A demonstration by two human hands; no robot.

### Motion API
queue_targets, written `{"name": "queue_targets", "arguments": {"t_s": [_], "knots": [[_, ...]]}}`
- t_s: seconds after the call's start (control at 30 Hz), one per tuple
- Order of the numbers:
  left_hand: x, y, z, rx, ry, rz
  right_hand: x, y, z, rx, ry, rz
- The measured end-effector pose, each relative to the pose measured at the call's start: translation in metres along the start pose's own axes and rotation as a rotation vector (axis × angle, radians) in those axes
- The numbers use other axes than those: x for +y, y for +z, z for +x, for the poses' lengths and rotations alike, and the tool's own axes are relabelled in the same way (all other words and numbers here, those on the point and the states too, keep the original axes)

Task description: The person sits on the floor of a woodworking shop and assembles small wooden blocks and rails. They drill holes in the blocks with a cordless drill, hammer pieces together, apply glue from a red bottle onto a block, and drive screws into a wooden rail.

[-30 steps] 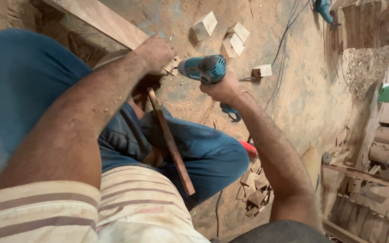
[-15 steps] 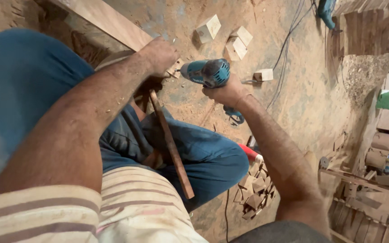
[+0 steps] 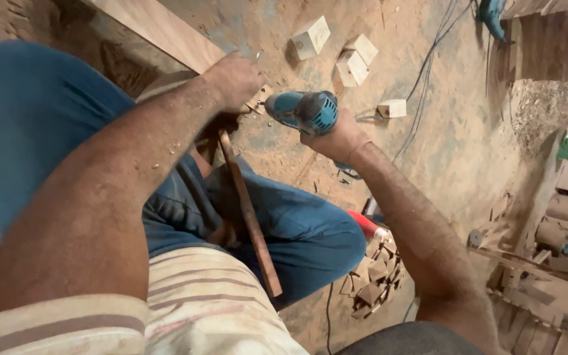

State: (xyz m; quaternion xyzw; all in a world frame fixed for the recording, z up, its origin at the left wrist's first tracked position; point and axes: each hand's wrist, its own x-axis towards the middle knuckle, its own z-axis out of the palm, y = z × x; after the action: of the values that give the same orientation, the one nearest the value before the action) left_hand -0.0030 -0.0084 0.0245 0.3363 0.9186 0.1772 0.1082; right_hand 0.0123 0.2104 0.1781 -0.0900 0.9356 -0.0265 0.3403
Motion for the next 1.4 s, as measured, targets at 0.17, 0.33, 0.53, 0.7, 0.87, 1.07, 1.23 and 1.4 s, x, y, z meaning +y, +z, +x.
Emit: {"name": "queue_targets", "arguments": {"t_s": [0.17,0.33,0.53,0.7,0.87,1.07,1.23,1.4], "knots": [[0.002,-0.002,0.003,-0.116,-0.015,0.024,0.000,0.002,0.000,0.009,-0.044,0.060],[0.001,0.000,0.004,-0.124,-0.030,0.030,-0.001,0.007,0.000,0.047,-0.128,0.009],[0.002,0.001,0.003,-0.104,-0.015,0.008,-0.005,0.008,0.001,0.061,-0.176,0.021],[0.000,-0.001,0.002,-0.081,-0.001,0.035,-0.006,0.008,0.001,0.017,-0.111,-0.058],[0.000,-0.006,-0.002,-0.140,-0.024,0.036,-0.008,0.011,0.001,-0.003,-0.002,0.006],[0.004,-0.014,-0.009,-0.047,0.007,0.034,-0.005,0.005,-0.014,0.081,-0.058,0.153],[-0.001,0.001,-0.003,-0.052,0.005,-0.002,0.035,0.018,-0.044,0.302,-0.113,0.098],[-0.007,0.024,0.009,0.080,0.044,-0.056,0.072,0.089,-0.028,0.427,0.139,0.102]]}}
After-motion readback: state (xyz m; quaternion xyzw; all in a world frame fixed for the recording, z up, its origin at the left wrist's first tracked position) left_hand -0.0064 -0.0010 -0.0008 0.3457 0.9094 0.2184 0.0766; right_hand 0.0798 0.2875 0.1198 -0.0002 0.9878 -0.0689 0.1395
